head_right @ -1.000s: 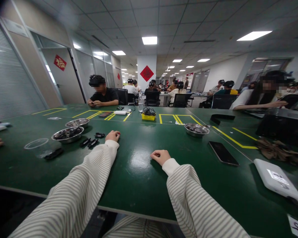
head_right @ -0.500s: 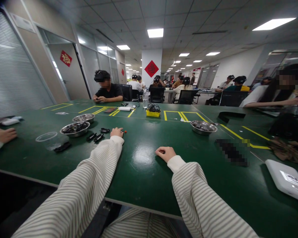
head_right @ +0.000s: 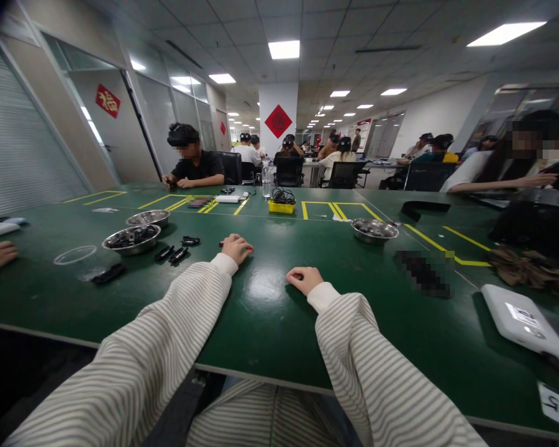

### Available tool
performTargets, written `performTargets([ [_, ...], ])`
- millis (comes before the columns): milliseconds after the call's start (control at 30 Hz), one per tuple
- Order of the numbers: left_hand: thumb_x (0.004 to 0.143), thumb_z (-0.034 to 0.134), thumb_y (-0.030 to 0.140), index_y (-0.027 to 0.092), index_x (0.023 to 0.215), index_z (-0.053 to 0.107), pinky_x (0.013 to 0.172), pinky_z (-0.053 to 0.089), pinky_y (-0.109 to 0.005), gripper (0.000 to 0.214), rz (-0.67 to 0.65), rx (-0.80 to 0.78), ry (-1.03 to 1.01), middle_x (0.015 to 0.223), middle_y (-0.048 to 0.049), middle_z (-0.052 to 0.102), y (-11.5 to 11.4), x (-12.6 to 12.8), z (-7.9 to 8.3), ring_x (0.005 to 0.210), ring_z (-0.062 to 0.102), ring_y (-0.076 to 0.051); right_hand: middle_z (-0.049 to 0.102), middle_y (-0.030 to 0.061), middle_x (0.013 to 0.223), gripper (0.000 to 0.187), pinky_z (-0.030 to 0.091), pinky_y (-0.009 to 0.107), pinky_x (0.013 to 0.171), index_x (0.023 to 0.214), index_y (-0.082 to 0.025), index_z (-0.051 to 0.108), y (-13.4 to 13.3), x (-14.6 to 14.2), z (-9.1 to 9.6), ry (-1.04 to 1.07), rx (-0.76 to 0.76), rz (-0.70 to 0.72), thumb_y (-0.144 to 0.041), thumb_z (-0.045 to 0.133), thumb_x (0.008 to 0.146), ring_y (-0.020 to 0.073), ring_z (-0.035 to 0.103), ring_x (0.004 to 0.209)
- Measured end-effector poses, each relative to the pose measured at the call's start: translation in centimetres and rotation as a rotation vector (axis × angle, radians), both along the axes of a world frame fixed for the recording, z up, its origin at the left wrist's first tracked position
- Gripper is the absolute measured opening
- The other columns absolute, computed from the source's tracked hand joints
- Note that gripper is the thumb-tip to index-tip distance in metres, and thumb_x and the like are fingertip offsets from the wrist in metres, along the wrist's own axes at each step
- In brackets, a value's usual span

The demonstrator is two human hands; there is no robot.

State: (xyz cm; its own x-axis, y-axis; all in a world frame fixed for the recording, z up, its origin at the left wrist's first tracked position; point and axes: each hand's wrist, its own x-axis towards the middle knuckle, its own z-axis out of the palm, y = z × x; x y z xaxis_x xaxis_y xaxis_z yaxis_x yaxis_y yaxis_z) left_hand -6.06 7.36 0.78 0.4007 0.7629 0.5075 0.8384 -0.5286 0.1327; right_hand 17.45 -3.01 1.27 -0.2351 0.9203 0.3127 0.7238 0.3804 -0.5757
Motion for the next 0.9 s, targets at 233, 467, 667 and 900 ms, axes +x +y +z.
performTargets([
  [233, 0.069, 0.048, 0.029, 0.027, 0.081, 0.060, 0.075, 0.030, -0.030, 0.017, -0.566, -0.114, 0.005, 0.079, -0.0015, 0.055, -5.4, 7.0, -0.9, 0.083, 0.039, -0.016, 0.061, 0.0015, 0.055, 0.021, 0.042, 0.021, 0.052, 0.066, -0.016, 0.061, 0.3, 0.3, 0.0, 0.156, 0.054, -0.143, -0.032, 0.047, 0.065, 0.0112, 0.054, 0.051],
  [467, 0.066, 0.048, 0.016, 0.027, 0.094, 0.055, 0.078, 0.030, -0.033, 0.031, -0.372, -0.071, -0.002, 0.090, -0.0013, 0.052, -4.1, 5.5, -0.4, 0.089, 0.036, -0.018, 0.061, 0.0014, 0.065, 0.020, 0.041, 0.021, 0.056, 0.074, -0.017, 0.062, 0.6, 0.7, -0.2, 0.048, 0.042, -0.080, -0.027, 0.047, 0.065, 0.0100, 0.052, 0.055],
  [667, 0.063, 0.051, 0.013, 0.018, 0.092, 0.055, 0.078, 0.027, -0.042, 0.030, 0.378, -0.026, -0.148, 0.103, -0.0090, 0.043, 0.7, -2.6, -0.4, 0.099, 0.027, -0.029, 0.060, 0.0022, 0.071, 0.024, 0.039, 0.022, 0.056, 0.076, -0.018, 0.063, 0.4, 0.9, -0.4, -0.110, 0.075, 0.081, -0.033, 0.056, 0.059, 0.0089, 0.047, 0.054],
  [900, 0.068, 0.045, 0.008, 0.014, 0.074, 0.059, 0.074, 0.035, -0.030, 0.016, 0.177, -0.182, -0.156, 0.081, -0.0044, 0.046, 1.8, -4.0, -1.1, 0.078, 0.040, -0.015, 0.059, 0.0019, 0.069, 0.018, 0.038, 0.021, 0.053, 0.068, -0.019, 0.064, 0.5, 0.8, -0.5, -0.146, 0.079, 0.077, -0.034, 0.057, 0.059, 0.0080, 0.045, 0.051],
])
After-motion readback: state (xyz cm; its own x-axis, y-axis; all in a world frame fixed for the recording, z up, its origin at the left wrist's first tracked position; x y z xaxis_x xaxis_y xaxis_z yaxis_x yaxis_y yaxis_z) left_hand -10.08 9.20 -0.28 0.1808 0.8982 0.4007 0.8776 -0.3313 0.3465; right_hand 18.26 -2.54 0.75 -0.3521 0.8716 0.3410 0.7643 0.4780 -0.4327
